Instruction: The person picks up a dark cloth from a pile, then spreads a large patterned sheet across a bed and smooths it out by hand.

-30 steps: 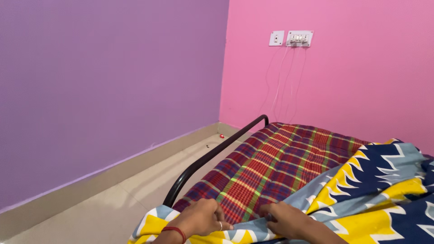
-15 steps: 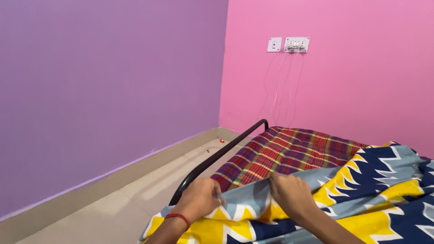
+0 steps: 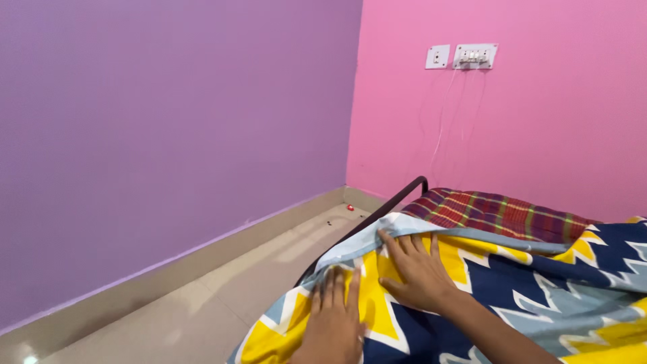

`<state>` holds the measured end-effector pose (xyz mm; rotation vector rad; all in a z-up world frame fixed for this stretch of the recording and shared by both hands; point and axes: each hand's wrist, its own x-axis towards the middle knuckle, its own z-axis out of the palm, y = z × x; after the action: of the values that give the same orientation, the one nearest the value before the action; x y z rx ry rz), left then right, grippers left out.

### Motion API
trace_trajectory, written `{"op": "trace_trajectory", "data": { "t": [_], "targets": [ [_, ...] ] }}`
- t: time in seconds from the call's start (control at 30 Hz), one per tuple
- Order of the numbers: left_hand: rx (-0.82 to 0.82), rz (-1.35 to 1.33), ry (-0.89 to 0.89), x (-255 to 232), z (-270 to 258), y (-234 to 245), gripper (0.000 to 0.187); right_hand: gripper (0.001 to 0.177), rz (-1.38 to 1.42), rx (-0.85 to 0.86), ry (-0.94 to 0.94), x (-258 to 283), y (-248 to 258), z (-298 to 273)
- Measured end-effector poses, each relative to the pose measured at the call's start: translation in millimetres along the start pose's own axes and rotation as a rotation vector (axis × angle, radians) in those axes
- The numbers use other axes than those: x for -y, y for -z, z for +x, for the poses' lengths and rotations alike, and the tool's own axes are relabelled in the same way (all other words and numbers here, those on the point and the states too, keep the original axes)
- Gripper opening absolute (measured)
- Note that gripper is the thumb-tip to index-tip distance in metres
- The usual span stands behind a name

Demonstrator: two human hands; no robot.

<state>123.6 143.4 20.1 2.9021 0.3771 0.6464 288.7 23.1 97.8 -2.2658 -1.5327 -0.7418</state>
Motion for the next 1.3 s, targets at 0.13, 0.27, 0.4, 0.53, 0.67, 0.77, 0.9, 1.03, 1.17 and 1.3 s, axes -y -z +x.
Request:
{"op": "trace_trajectory", "data": {
  "t": [0.13, 0.27, 0.4, 0.53, 0.67, 0.77, 0.9, 1.03, 1.17, 1.3],
  "targets": [
    [0.293, 0.023, 0.092, 20, -3, -30, 0.1, 0.095, -0.221, 0.452, -0.119, 2, -37, 3],
    [0.142, -0.064, 0.103, 27, -7, -45, 0.094, 0.073, 0.049, 0.569, -0.357, 12, -105, -17],
    [-0.028, -0.097, 0.005, 23, -19, -33, 0.086, 0.07, 0.072, 0.471, -0.4, 9, -120, -30],
    [-0.065, -0.168, 0.065, 9, -25, -11, 0.082, 0.076, 0.202, 0.091, -0.514, 8, -119, -37],
    [-0.041, -0.164, 0.179, 1, -27, 3, 0.08, 0.039, 0.172, -0.059, -0.464, 4, -123, -46],
    [-0.038, -0.154, 0.179, 1, -25, 5, 0.079, 0.042, 0.218, -0.045, -0.45, 0, -127, -48],
    [-0.038, -0.132, 0.176, 2, -26, -2, 0.067, 0.047, 0.113, 0.056, -0.38, -5, -135, -52],
    [-0.075, -0.134, 0.181, 4, -24, -7, 0.06, 0.058, 0.062, 0.3, -0.496, -1, -133, -47],
    [-0.064, -0.111, 0.194, 4, -23, -9, 0.058, 0.062, 0.015, 0.395, -0.514, 4, -126, -55],
    [-0.073, -0.09, 0.2, 2, -24, -8, 0.058, 0.061, -0.006, 0.368, -0.501, 11, -120, -73]
  ]
}}
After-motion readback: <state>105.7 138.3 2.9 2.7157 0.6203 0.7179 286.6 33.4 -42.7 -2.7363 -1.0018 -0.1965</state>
